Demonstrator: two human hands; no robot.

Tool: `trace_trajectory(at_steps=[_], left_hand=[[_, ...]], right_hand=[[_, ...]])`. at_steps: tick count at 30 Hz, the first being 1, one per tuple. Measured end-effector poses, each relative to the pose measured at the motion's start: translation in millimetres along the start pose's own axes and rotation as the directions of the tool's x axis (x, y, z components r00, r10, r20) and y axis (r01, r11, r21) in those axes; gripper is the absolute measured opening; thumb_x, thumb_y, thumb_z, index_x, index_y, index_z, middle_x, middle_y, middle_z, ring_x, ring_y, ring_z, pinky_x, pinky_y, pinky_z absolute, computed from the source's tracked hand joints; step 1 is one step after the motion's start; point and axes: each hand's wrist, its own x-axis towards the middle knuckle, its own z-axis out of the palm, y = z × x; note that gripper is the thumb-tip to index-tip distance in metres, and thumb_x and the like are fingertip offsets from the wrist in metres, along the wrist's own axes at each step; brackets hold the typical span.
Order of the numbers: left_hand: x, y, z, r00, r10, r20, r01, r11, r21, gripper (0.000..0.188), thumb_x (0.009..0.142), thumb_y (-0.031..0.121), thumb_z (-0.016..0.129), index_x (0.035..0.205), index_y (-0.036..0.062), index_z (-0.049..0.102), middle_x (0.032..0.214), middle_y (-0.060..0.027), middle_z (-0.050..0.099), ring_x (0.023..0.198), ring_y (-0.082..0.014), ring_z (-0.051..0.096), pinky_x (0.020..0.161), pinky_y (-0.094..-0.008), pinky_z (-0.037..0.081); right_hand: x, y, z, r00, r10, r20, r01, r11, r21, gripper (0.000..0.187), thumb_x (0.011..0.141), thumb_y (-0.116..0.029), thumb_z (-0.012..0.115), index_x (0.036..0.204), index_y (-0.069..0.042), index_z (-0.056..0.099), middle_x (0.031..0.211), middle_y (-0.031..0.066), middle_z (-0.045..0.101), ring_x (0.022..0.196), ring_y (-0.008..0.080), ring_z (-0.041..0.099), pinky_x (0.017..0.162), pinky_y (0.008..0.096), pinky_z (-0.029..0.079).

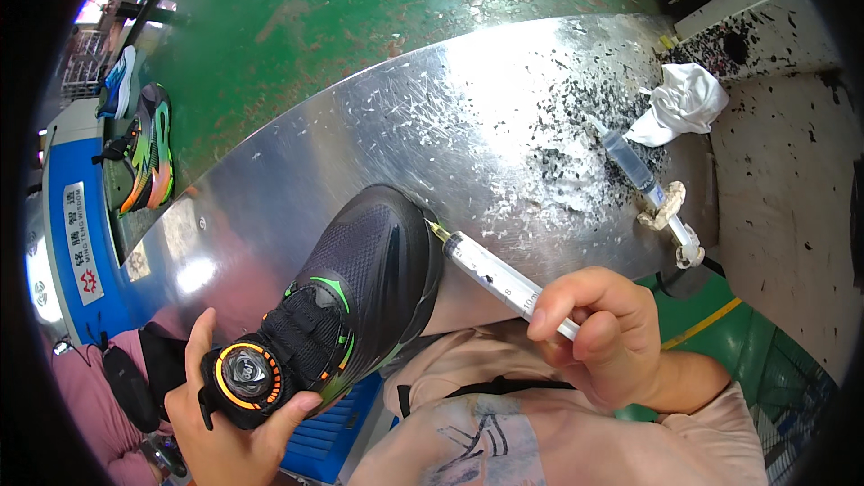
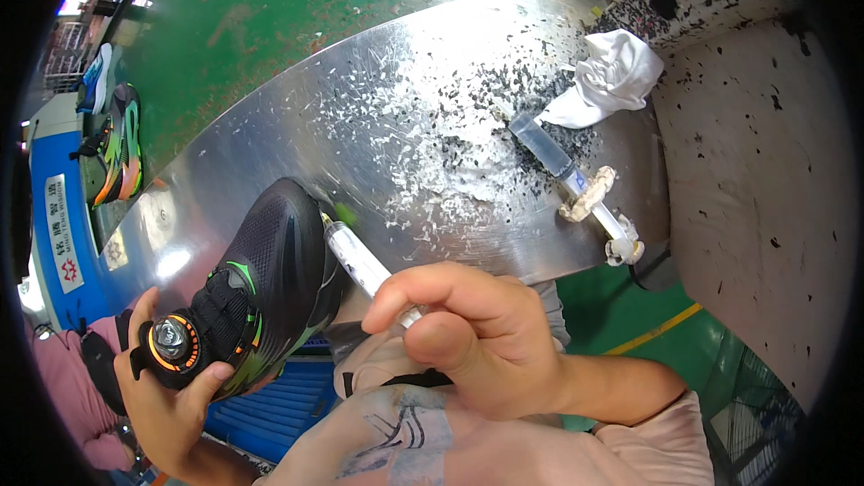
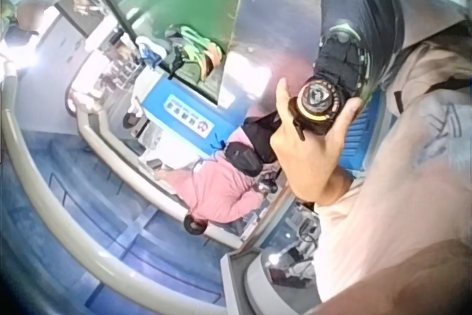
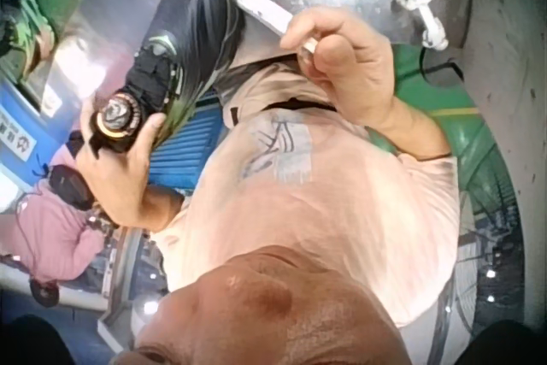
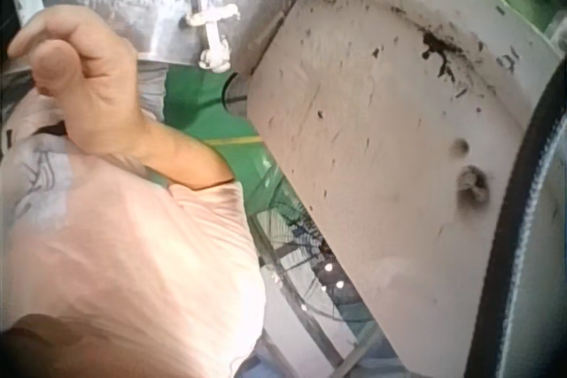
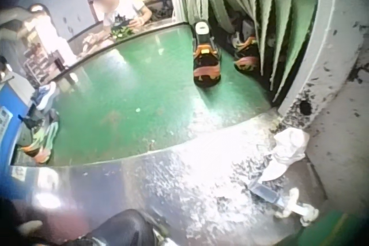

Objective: The person applies a liquid from a syringe to the seam of a shoe, moving the applicator along the edges, and then places the shoe on a conveyor belt.

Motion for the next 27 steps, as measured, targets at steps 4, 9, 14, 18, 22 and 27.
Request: trace_trajectory(at_steps=[4, 9, 14, 18, 22, 27], left_hand=[[-12, 19, 5, 1.000, 0.016, 0.007, -0.016, 1.000, 0.008, 0.084, 0.067, 0.029, 0.082, 0.131, -0.0111, 0.043, 0.082, -0.0130, 0.066, 0.076, -0.0200, 0.065, 0.074, -0.0277, 0.049], [-20, 41, 2, 0.993, 0.122, -0.009, -0.118, 0.976, 0.181, 0.045, 0.074, 0.031, 0.081, 0.099, -0.0042, 0.067, 0.104, -0.0241, 0.065, 0.074, -0.0395, 0.066, 0.066, -0.0386, 0.051], [-25, 24, 21, 0.999, 0.046, -0.016, -0.046, 0.998, -0.045, 0.085, 0.071, 0.016, 0.077, 0.133, -0.0176, 0.030, 0.082, -0.0176, 0.069, 0.077, -0.0275, 0.070, 0.074, -0.0324, 0.053], [-27, 27, 25, 0.995, 0.072, -0.064, -0.073, 0.997, -0.008, 0.076, 0.075, 0.018, 0.074, 0.130, -0.0169, 0.035, 0.080, -0.0162, 0.067, 0.074, -0.0268, 0.068, 0.070, -0.0318, 0.051], [-32, 43, 29, 0.993, 0.058, -0.105, -0.056, 0.998, 0.016, 0.059, 0.081, 0.015, 0.069, 0.127, -0.0135, 0.044, 0.080, -0.0156, 0.065, 0.072, -0.0258, 0.063, 0.071, -0.0333, 0.047], [-31, 46, 27, 0.992, 0.041, -0.115, -0.035, 0.998, 0.059, 0.054, 0.082, 0.016, 0.069, 0.122, -0.0129, 0.049, 0.080, -0.0178, 0.064, 0.071, -0.0284, 0.062, 0.070, -0.0356, 0.046]], right_hand=[[-6, 5, 6, 0.999, -0.048, -0.020, 0.045, 0.993, -0.106, 0.037, 0.097, -0.033, 0.055, 0.108, 0.001, 0.061, 0.080, -0.0010, 0.059, 0.066, 0.0022, 0.046, 0.057, 0.0185, 0.037], [-16, 13, 14, 0.995, -0.098, -0.022, 0.094, 0.985, -0.144, 0.033, 0.097, -0.029, 0.055, 0.108, 0.001, 0.061, 0.076, -0.0018, 0.059, 0.060, 0.0017, 0.044, 0.053, 0.0185, 0.035], [-26, 18, 25, 0.990, -0.138, -0.023, 0.131, 0.969, -0.210, 0.030, 0.097, -0.027, 0.056, 0.108, 0.000, 0.061, 0.074, -0.0021, 0.059, 0.058, 0.0016, 0.045, 0.052, 0.0187, 0.036], [-31, 25, 30, 0.982, -0.190, 0.004, 0.183, 0.939, -0.290, 0.027, 0.095, -0.024, 0.058, 0.108, 0.000, 0.061, 0.073, 0.0000, 0.060, 0.057, 0.0044, 0.050, 0.052, 0.0205, 0.040], [-34, 25, 38, 0.968, -0.248, 0.023, 0.240, 0.903, -0.358, 0.043, 0.095, -0.037, 0.055, 0.097, 0.005, 0.063, 0.066, 0.0029, 0.054, 0.054, 0.0063, 0.046, 0.048, 0.0221, 0.034], [-41, 33, 38, 0.953, -0.284, 0.110, 0.304, 0.864, -0.401, 0.038, 0.095, -0.033, 0.058, 0.097, 0.005, 0.064, 0.069, 0.0052, 0.060, 0.053, 0.0109, 0.051, 0.047, 0.0242, 0.038]])
